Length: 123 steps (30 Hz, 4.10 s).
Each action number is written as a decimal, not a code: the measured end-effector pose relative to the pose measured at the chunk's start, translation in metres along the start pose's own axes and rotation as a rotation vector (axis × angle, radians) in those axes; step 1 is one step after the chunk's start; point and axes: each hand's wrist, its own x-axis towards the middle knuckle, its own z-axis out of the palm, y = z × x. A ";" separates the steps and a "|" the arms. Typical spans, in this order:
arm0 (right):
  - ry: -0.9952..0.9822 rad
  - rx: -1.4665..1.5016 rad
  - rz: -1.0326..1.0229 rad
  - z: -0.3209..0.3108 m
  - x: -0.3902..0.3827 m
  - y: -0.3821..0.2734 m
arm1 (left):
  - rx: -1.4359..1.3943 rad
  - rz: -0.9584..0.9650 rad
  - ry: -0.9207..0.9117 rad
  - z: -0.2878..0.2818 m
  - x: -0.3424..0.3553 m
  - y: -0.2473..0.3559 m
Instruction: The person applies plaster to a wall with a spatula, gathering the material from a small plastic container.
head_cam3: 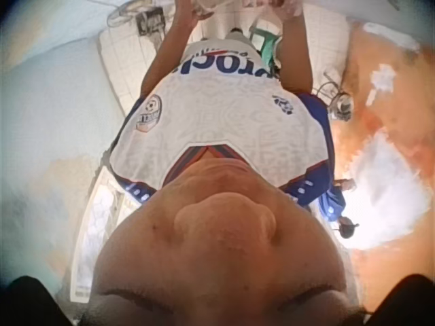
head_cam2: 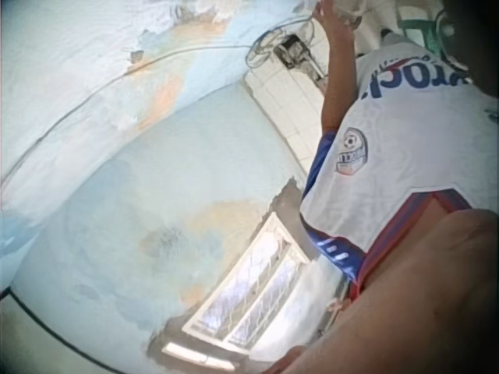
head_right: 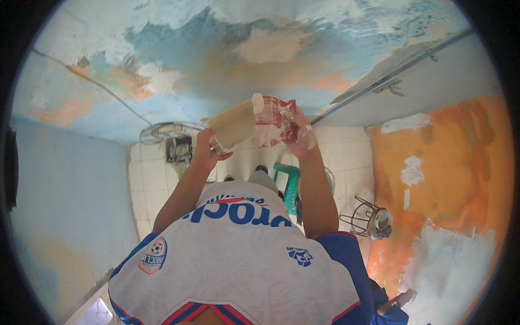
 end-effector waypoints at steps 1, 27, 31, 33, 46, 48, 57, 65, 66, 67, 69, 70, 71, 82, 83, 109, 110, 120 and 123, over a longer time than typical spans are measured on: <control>0.021 0.066 -0.015 0.002 -0.003 -0.011 | 0.026 -0.005 0.004 0.012 0.003 0.000; -0.028 0.106 -1.049 0.033 0.007 -0.332 | 0.107 -0.089 -0.191 0.107 0.091 -0.060; -0.042 0.096 -1.276 0.061 0.018 -0.412 | 0.070 -0.127 -0.171 0.091 0.109 -0.066; -0.055 0.054 -1.388 0.082 0.022 -0.441 | 0.067 -0.119 -0.097 0.086 0.117 -0.073; 0.843 -1.629 -2.282 0.147 0.105 -0.556 | -0.063 -0.066 -0.125 0.051 0.124 -0.084; 0.805 -1.770 -2.231 0.122 0.114 -0.531 | -0.075 -0.055 -0.076 0.043 0.131 -0.092; 0.432 -1.558 -1.794 0.023 0.095 -0.410 | 0.017 -0.083 -0.002 0.051 0.105 -0.102; 0.547 -1.386 -2.321 0.167 0.047 -0.568 | 0.037 -0.048 -0.086 0.077 0.082 -0.098; 0.537 -1.411 -2.380 0.172 0.053 -0.584 | 0.046 -0.049 -0.109 0.079 0.081 -0.097; 0.562 -1.555 -2.322 0.165 0.062 -0.581 | 0.046 -0.046 -0.113 0.079 0.080 -0.096; 0.611 -1.840 -2.180 0.135 0.092 -0.570 | 0.048 -0.043 -0.122 0.078 0.080 -0.096; 0.599 -1.881 -2.143 0.118 0.104 -0.551 | 0.050 -0.056 -0.090 0.073 0.081 -0.097; 0.577 -1.921 -2.120 0.104 0.110 -0.521 | 0.043 -0.063 -0.065 0.067 0.085 -0.098; 0.270 -1.186 -1.832 0.051 0.057 -0.412 | 0.054 -0.092 0.002 0.066 0.085 -0.104; 0.342 -1.168 -1.946 0.070 0.058 -0.437 | 0.053 -0.096 -0.015 0.062 0.088 -0.106; 0.461 -1.584 -2.184 0.139 0.057 -0.522 | 0.028 -0.077 0.060 0.056 0.072 -0.098; 0.436 -1.676 -2.330 0.158 0.061 -0.541 | 0.033 -0.076 0.062 0.059 0.071 -0.097; 0.342 -2.342 -1.734 0.011 0.089 -0.468 | 0.044 -0.032 0.087 0.052 0.074 -0.091; 0.327 -2.298 -1.718 -0.038 0.068 -0.450 | 0.041 -0.045 0.127 0.067 0.066 -0.088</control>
